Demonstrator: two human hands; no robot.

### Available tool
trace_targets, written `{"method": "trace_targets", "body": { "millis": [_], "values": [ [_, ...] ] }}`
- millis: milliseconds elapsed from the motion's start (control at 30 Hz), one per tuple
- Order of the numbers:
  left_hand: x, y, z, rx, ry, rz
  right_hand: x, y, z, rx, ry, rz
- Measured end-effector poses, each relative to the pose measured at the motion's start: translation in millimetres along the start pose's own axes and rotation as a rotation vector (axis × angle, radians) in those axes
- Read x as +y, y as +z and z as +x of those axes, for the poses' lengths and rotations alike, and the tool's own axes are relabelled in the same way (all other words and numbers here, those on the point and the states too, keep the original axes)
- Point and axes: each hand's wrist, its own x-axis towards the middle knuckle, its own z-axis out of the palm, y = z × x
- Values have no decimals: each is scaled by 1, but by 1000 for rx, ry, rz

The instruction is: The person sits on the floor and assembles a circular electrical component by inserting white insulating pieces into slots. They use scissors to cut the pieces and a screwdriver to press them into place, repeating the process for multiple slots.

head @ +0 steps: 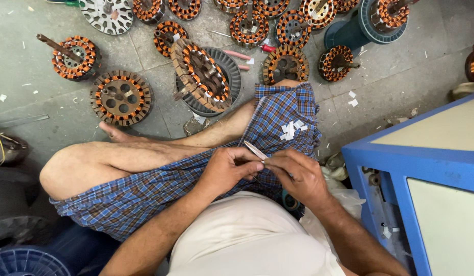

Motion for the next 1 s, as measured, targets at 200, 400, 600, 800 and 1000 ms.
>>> {"method": "trace_targets", "body": {
  "millis": [200, 400, 600, 800, 1000],
  "values": [
    [23, -3, -9, 76, 369, 353, -5, 3, 7, 17, 68, 59],
    [17, 1, -14, 22, 531, 534, 4, 7, -1, -28, 40, 183],
    [11, -4, -13, -44, 319, 216, 12, 16, -13, 6, 240, 401],
    [-4, -3, -5, -37, 102, -70, 1, 7, -17, -50, 287, 184],
    [-1, -13, -3, 57, 80, -129, 1, -19, -56, -465, 458, -377]
  ]
}}
